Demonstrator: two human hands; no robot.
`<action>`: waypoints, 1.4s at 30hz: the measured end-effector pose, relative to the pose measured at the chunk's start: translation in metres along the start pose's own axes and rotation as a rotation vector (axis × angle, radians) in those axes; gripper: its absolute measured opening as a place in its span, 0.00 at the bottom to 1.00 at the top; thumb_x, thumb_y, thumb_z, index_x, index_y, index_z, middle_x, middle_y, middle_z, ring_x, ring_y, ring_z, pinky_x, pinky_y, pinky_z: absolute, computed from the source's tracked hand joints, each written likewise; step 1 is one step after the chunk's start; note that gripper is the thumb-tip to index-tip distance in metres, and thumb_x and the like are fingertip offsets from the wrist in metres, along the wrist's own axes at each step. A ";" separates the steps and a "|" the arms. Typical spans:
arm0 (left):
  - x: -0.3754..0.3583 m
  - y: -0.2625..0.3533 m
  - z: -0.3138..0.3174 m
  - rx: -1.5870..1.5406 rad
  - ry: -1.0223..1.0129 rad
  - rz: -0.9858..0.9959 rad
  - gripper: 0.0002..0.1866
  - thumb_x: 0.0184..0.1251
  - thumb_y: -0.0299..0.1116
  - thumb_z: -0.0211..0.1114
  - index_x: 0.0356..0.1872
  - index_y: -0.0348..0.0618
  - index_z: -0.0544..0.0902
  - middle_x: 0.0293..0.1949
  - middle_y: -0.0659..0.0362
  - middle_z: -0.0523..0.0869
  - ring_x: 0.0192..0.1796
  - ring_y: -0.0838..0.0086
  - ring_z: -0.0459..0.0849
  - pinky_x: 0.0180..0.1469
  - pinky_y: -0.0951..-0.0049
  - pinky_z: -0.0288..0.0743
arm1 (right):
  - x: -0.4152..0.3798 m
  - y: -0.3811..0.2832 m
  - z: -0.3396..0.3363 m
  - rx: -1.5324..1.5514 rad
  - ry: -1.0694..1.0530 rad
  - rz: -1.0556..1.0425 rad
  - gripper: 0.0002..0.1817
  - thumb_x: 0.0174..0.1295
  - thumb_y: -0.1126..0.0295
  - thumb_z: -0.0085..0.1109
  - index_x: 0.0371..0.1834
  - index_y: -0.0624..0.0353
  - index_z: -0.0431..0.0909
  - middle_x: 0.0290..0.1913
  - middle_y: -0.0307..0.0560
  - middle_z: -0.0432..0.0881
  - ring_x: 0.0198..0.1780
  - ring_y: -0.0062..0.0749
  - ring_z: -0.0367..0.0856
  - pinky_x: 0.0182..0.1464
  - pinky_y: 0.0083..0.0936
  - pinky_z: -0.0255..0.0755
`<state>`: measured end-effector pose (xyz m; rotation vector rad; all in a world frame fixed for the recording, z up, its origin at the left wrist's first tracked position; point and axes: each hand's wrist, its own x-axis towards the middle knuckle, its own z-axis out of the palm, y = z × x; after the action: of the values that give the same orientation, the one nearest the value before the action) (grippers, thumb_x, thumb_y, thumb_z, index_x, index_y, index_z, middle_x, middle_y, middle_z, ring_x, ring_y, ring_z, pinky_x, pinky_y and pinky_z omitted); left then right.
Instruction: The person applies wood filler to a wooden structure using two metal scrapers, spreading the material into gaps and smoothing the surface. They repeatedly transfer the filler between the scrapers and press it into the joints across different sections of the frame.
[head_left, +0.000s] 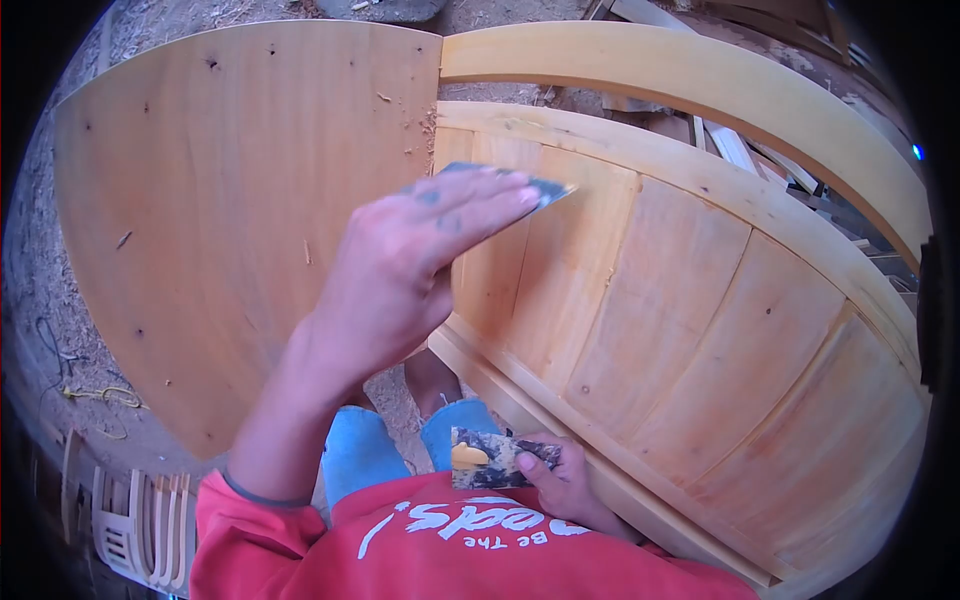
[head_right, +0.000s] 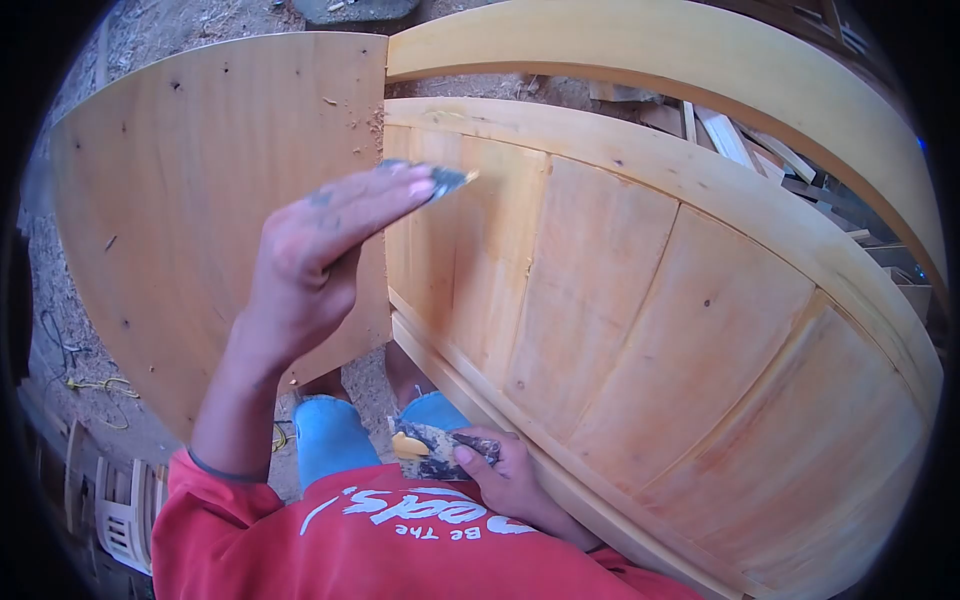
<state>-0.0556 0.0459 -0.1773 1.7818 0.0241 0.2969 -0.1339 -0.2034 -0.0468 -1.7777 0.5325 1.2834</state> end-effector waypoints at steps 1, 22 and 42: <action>0.010 0.000 0.002 -0.024 -0.001 -0.003 0.30 0.43 0.08 0.52 0.49 0.45 0.82 0.48 0.54 0.84 0.51 0.59 0.82 0.55 0.65 0.76 | 0.000 0.001 -0.001 -0.001 -0.003 0.004 0.16 0.67 0.65 0.53 0.45 0.71 0.76 0.36 0.47 0.82 0.37 0.21 0.78 0.43 0.20 0.72; -0.083 0.017 0.026 -0.188 -0.108 -0.080 0.34 0.37 0.13 0.58 0.53 0.49 0.81 0.51 0.57 0.83 0.53 0.61 0.81 0.53 0.63 0.78 | -0.001 0.003 -0.001 0.043 0.018 -0.022 0.18 0.64 0.62 0.57 0.43 0.72 0.76 0.35 0.47 0.83 0.36 0.22 0.79 0.41 0.20 0.74; -0.099 0.022 0.074 -0.026 -0.004 -0.035 0.28 0.42 0.15 0.62 0.49 0.50 0.82 0.50 0.59 0.83 0.52 0.60 0.82 0.51 0.64 0.78 | -0.020 0.026 -0.021 0.037 -0.138 -0.416 0.16 0.65 0.68 0.52 0.43 0.75 0.75 0.39 0.66 0.82 0.40 0.42 0.84 0.44 0.32 0.77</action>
<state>-0.1384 -0.0469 -0.1898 1.7547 0.0482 0.2675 -0.1490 -0.2371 -0.0365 -1.6460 0.0981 1.0830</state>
